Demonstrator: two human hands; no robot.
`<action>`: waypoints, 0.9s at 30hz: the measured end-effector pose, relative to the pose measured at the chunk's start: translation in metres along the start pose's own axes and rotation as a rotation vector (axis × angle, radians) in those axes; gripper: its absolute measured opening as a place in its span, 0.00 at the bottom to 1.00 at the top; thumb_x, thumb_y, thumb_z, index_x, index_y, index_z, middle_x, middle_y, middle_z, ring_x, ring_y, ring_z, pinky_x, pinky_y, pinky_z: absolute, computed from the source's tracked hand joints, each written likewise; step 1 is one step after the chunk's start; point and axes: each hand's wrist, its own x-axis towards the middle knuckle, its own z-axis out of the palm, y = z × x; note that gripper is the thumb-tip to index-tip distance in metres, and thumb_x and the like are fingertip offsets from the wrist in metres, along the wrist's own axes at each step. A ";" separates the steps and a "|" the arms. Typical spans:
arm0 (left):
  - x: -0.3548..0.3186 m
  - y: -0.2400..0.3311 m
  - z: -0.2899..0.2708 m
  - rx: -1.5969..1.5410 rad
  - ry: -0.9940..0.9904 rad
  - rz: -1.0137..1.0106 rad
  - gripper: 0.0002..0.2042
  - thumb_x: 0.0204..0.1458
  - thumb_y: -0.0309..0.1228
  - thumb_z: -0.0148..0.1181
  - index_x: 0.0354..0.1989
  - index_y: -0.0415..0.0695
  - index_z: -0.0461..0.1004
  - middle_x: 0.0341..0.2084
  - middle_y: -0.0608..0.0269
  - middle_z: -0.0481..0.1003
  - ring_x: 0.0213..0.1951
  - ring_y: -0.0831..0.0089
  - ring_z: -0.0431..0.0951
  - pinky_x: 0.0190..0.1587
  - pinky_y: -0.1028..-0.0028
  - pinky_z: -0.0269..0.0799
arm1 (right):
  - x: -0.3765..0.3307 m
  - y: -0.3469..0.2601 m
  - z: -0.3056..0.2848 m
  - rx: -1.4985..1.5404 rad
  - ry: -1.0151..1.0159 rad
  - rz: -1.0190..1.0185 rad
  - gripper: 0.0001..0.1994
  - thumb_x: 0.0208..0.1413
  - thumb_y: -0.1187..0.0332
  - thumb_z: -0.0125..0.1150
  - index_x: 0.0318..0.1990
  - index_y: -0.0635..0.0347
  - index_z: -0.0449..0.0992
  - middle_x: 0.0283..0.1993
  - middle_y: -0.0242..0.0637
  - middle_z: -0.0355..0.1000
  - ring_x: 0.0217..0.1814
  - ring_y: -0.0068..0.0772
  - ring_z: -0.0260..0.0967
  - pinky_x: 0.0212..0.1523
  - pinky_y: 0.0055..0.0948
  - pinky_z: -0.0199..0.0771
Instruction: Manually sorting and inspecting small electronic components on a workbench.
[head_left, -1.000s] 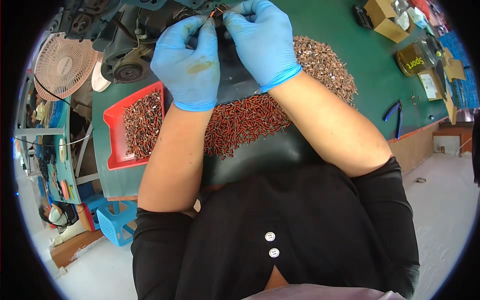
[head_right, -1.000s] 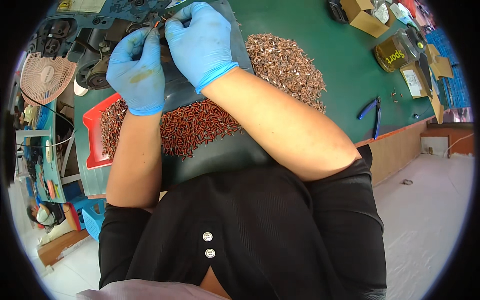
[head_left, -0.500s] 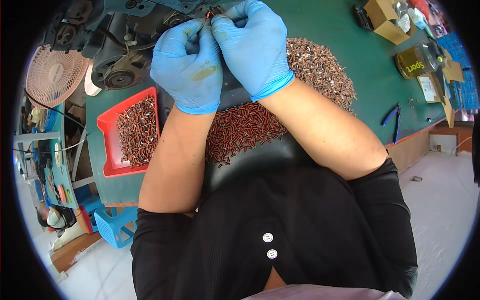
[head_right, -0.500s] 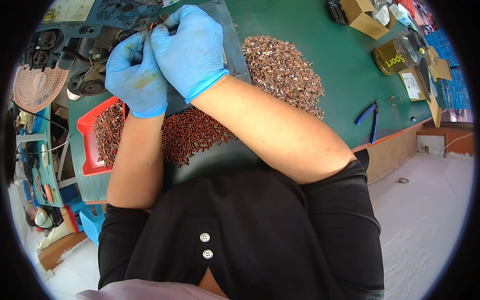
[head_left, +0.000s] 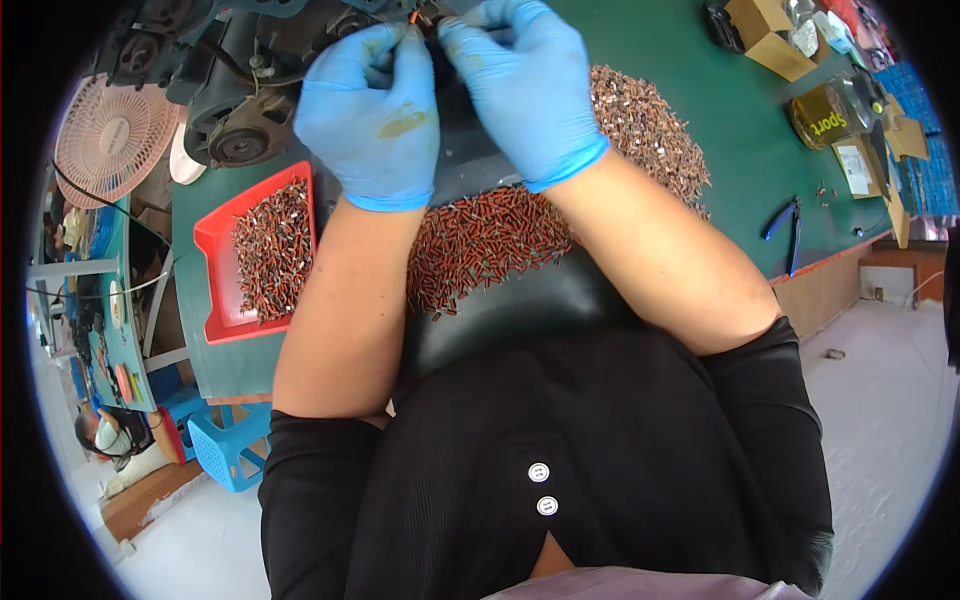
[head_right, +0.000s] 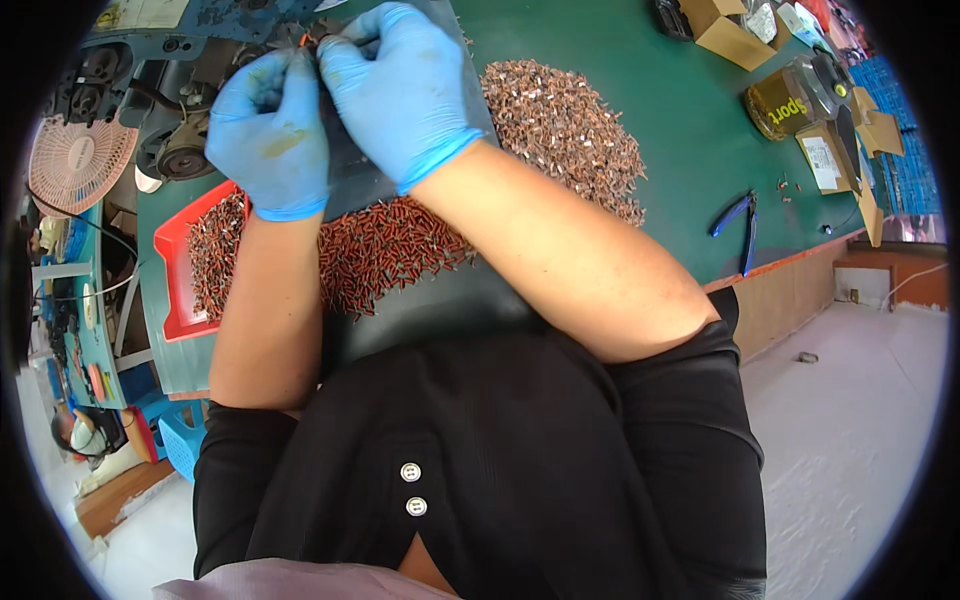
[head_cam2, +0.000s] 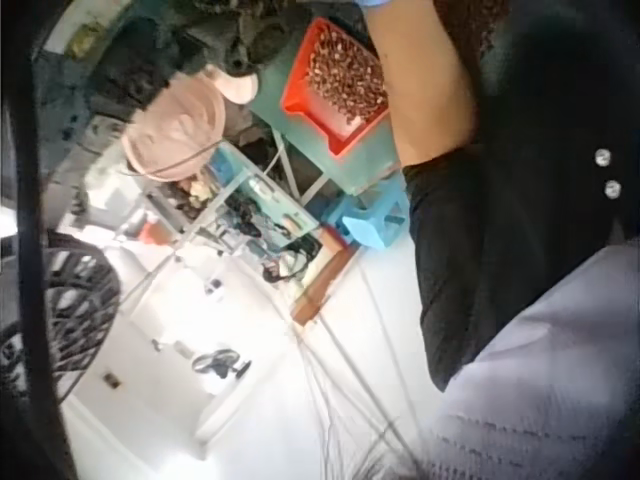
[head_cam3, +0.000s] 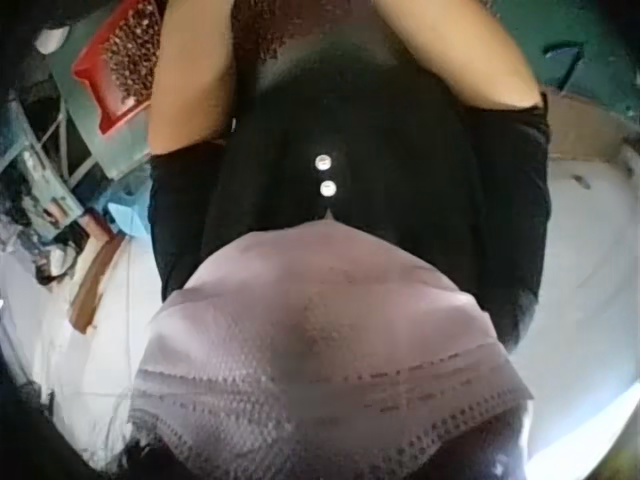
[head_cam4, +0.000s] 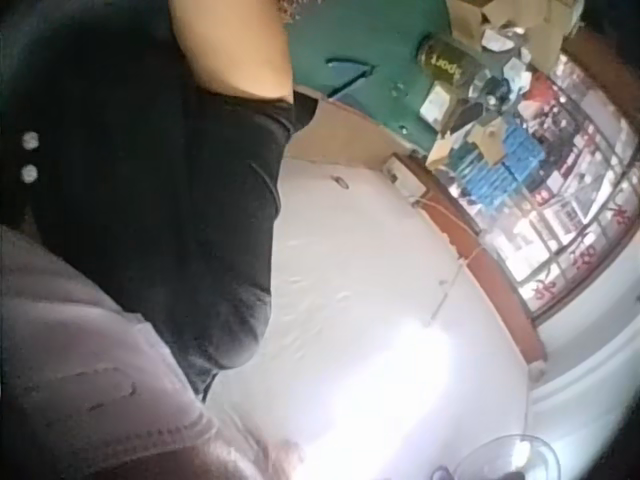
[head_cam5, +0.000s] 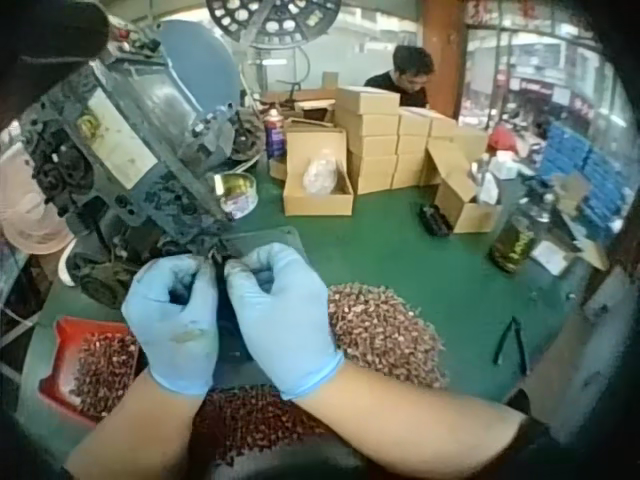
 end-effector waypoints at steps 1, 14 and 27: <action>0.003 0.005 -0.003 -0.030 -0.051 -0.033 0.05 0.43 0.28 0.65 0.28 0.41 0.80 0.18 0.62 0.76 0.20 0.76 0.75 0.27 0.77 0.71 | 0.001 0.001 -0.012 -0.123 -0.024 -0.063 0.06 0.52 0.72 0.61 0.28 0.66 0.74 0.21 0.36 0.70 0.23 0.21 0.65 0.27 0.23 0.68; 0.018 -0.108 -0.199 0.494 -0.356 -0.291 0.10 0.50 0.30 0.64 0.37 0.37 0.79 0.27 0.62 0.80 0.29 0.83 0.75 0.36 0.81 0.70 | -0.049 -0.004 -0.129 -0.817 -0.720 -0.021 0.04 0.43 0.76 0.63 0.29 0.59 0.79 0.33 0.38 0.74 0.32 0.33 0.73 0.39 0.27 0.73; -0.043 0.002 -0.095 -0.084 -0.589 -0.215 0.06 0.49 0.23 0.63 0.36 0.38 0.78 0.28 0.63 0.77 0.30 0.81 0.73 0.36 0.81 0.69 | -0.061 0.012 -0.110 -1.204 -0.876 -0.467 0.08 0.42 0.72 0.63 0.32 0.62 0.75 0.33 0.43 0.71 0.38 0.46 0.72 0.39 0.38 0.73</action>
